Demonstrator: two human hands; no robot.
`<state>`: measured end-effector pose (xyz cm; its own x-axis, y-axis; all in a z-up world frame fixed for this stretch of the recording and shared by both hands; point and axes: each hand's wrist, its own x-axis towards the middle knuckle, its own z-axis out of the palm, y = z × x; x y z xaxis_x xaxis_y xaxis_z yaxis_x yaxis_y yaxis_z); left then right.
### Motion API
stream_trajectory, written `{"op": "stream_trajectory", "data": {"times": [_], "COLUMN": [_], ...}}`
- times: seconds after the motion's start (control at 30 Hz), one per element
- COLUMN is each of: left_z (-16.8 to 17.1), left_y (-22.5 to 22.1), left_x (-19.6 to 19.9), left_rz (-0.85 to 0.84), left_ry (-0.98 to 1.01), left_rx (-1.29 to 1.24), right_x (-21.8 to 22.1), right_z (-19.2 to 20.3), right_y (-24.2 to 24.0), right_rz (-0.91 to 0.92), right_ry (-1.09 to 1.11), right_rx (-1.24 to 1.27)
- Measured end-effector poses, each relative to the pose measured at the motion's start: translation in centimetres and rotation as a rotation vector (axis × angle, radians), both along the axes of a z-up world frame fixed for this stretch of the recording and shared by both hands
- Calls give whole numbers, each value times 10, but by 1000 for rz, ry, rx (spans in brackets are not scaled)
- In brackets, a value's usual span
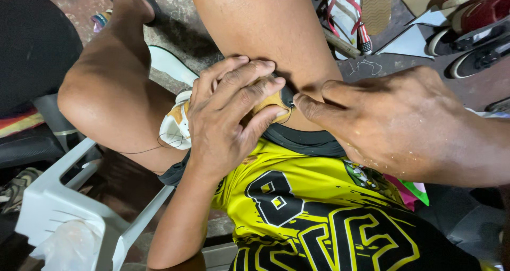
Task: The person stitches the sole of a tan sneaker using an awl and black thread, pulling the thread through the rubber sole by hand while supporting the shoe on their lap.
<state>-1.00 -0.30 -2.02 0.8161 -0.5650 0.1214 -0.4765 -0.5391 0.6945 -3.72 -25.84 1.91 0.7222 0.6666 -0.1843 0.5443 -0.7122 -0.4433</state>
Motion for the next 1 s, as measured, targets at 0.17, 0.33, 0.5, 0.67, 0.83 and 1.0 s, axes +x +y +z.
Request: {"op": "stream_trajectory", "data": {"times": [0.17, 0.33, 0.5, 0.67, 0.83, 1.0], "left_z": [-3, -7, -10, -11, -13, -11], "left_y": [-2, -3, -2, -2, 0, 2], "left_x": [-3, -3, -2, -2, -1, 2], "left_rz": [-3, -6, -20, -20, -12, -21], "left_ry": [-54, -90, -135, -134, -128, -118], "left_rx": [19, 32, 63, 67, 42, 20], "right_x": [17, 33, 41, 46, 40, 35], "right_z": [8, 13, 10, 10, 15, 9], "right_y": [3, 11, 14, 20, 29, 40], "right_rz": [100, 80, 95, 216, 368, 281], "right_ry": [231, 376, 251, 212, 63, -110], "right_rx": [-254, -373, -203, -324, -413, -364]}}
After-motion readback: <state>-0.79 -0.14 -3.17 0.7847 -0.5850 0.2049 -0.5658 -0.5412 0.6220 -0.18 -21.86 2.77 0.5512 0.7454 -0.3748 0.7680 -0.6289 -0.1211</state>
